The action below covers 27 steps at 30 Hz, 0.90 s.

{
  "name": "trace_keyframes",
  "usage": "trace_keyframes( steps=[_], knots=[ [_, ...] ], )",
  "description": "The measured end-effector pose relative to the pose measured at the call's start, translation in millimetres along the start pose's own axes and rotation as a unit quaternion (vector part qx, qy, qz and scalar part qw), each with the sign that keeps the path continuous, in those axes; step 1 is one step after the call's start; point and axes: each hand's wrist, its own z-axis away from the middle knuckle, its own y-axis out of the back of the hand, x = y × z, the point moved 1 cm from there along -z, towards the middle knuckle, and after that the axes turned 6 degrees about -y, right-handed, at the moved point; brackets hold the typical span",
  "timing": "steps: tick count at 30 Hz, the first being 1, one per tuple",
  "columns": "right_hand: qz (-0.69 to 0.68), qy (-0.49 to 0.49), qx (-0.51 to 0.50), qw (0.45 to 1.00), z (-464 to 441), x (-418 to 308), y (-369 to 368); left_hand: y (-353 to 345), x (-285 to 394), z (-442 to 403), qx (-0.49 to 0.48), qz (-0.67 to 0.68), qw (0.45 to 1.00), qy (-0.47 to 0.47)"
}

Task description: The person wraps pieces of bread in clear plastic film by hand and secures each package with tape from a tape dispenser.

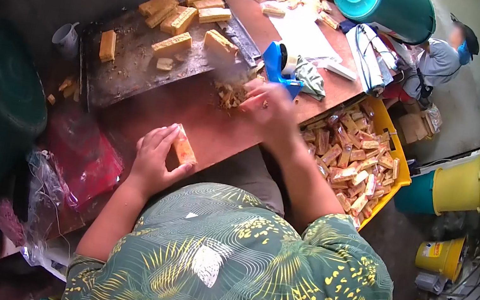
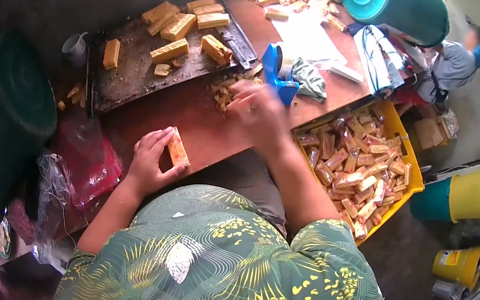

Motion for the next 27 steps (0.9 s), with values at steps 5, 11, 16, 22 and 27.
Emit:
trace_keyframes(
  steps=[5, 11, 16, 22, 27],
  knots=[
    [-0.073, -0.436, 0.006, 0.897, -23.0, 130.9, 91.1, -5.0, 0.1, -0.3, 0.033, 0.002, 0.999, -0.013],
    [0.084, -0.28, 0.05, 0.955, -16.5, 118.0, 55.7, -4.0, 2.8, 3.2, 0.065, -0.032, 0.996, -0.059],
    [0.321, -0.124, 0.069, 0.937, 18.3, 88.8, 59.6, -5.1, -0.7, 5.5, 0.074, -0.018, 0.996, -0.053],
    [0.22, -0.327, -0.037, 0.918, 54.8, 96.3, 58.6, -7.4, -2.3, 7.2, 0.089, 0.011, 0.995, -0.048],
    [-0.09, -0.22, -0.285, 0.929, 58.2, -24.6, -34.4, -6.3, -2.2, 3.9, 0.094, 0.023, 0.994, -0.05]
  ],
)
